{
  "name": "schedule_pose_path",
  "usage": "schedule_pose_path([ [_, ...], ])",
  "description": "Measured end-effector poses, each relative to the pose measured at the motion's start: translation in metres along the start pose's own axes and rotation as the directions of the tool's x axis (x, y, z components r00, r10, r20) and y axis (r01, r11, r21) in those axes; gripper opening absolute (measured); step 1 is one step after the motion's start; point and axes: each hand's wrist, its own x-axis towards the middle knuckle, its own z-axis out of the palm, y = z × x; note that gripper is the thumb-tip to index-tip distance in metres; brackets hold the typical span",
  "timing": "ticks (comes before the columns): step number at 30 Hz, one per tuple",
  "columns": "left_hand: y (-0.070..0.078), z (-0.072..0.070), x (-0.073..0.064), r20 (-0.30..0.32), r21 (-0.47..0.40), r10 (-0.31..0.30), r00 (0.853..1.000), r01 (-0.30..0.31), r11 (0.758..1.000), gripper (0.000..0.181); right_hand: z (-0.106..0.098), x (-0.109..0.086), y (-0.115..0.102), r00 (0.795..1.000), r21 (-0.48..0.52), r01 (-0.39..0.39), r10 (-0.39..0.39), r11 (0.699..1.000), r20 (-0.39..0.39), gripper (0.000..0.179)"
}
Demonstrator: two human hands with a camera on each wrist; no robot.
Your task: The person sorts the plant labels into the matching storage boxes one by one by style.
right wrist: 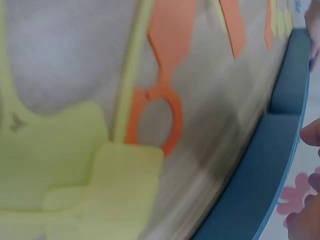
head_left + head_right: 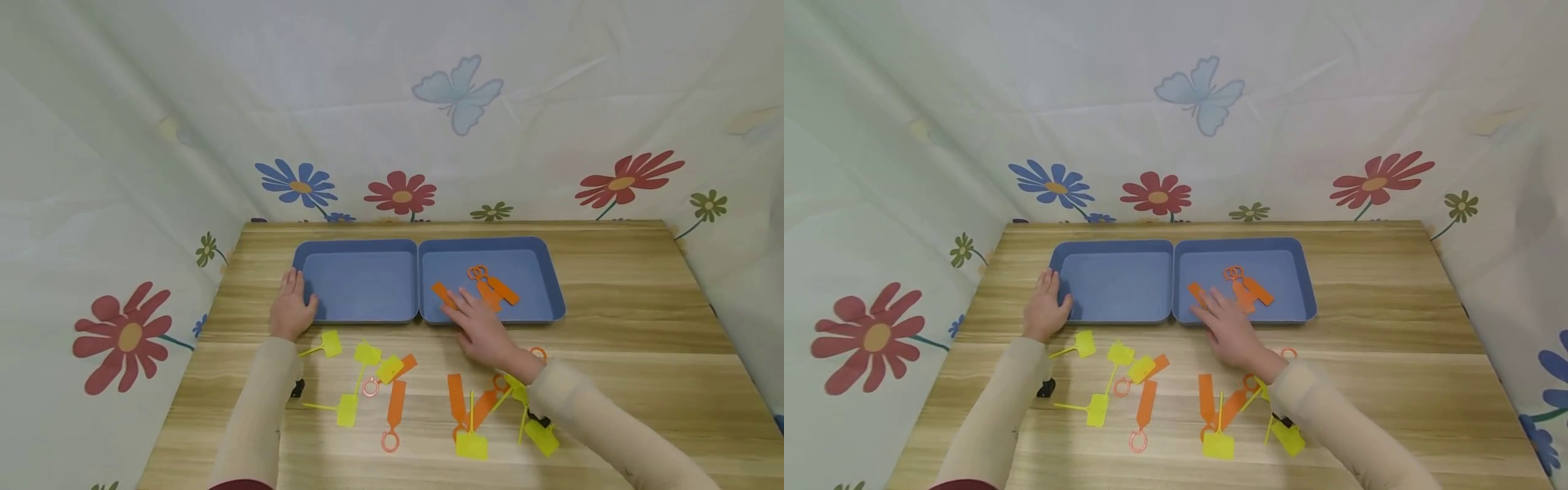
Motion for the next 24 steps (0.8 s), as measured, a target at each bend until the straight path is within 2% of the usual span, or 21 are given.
schedule_pose_path([
  [9,-0.001,-0.001,0.001,-0.011,-0.01,0.007,1.0,-0.007,1.0,0.065,0.002,-0.025,-0.013,0.992,-0.002,0.103,-0.103,0.995,0.075,0.051],
  [14,-0.001,-0.002,0.001,0.007,-0.006,0.001,1.0,-0.001,1.0,0.065,0.005,-0.041,-0.013,0.982,0.004,0.099,-0.099,0.995,0.161,0.051],
  [20,-0.001,-0.001,0.002,0.017,-0.005,0.0,1.0,0.0,1.0,0.066,0.003,-0.058,-0.008,0.958,0.032,0.072,-0.078,0.997,0.277,0.061],
  [24,-0.001,-0.001,0.001,0.022,-0.003,-0.003,1.0,0.004,1.0,0.066,0.001,-0.067,-0.004,0.957,0.029,0.083,-0.088,0.996,0.277,0.065],
])
